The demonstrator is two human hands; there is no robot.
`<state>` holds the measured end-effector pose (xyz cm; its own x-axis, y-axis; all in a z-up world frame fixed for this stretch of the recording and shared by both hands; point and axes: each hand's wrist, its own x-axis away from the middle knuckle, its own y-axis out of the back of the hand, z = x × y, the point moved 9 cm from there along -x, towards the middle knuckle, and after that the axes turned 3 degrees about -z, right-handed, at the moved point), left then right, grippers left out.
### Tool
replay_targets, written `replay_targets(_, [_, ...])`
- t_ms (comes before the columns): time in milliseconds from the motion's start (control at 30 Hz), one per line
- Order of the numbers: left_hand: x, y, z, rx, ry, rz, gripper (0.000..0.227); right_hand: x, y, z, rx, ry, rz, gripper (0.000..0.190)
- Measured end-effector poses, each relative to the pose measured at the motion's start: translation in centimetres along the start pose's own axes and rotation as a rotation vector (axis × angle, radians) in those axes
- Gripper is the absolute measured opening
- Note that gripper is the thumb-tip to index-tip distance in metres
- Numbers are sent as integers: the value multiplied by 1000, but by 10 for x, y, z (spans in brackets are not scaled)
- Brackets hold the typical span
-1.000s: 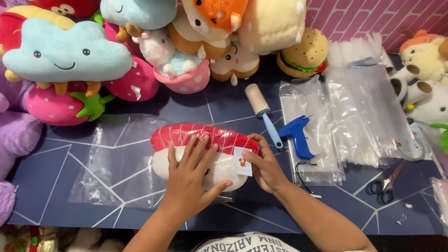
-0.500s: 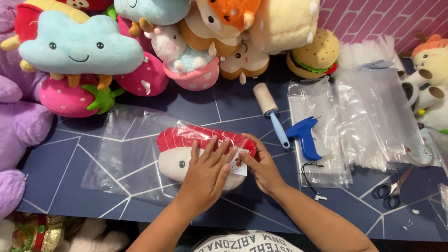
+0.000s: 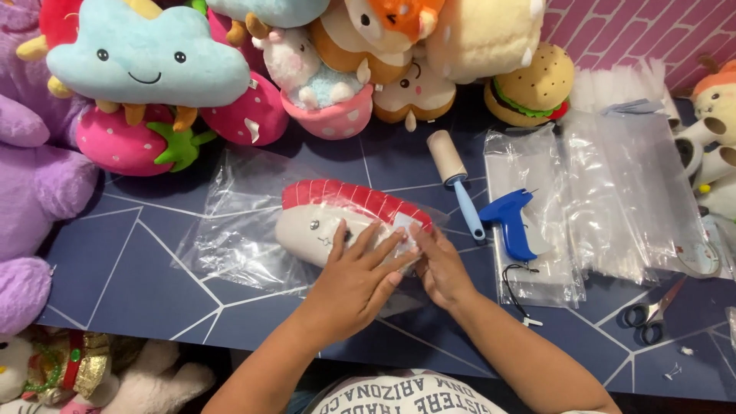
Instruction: The person places a sushi-themed stuffed toy into a plastic bag, seals the bag by hand, and then uses a lint roller on the work surface.
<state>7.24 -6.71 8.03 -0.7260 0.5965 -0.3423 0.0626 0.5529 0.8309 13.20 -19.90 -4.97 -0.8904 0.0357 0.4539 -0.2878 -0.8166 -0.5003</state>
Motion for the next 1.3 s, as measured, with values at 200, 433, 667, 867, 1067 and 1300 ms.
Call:
replay_targets(200, [-8, -38, -11, -128, -113, -134, 44, -16, -2, -21, 65, 9, 97, 53])
replay_targets(433, [-13, -49, -26, -163, -153, -160, 44, -52, -3, -59, 140, 13, 231, 70])
replay_targets(667, [17, 11, 9, -130, -43, -303, 54, -80, -18, -73, 242, 35, 374, 87])
replay_targets(867, [64, 14, 92, -442, 286, -363, 64, -60, -37, -61, 370, 57, 201, 83])
replay_targets(1067, [75, 10, 75, -509, 262, -409, 62, -40, -58, -44, 555, 109, 305, 86])
replay_targets(1300, [74, 26, 80, -459, 242, -461, 43, -67, -57, -52, 739, 212, 303, 119])
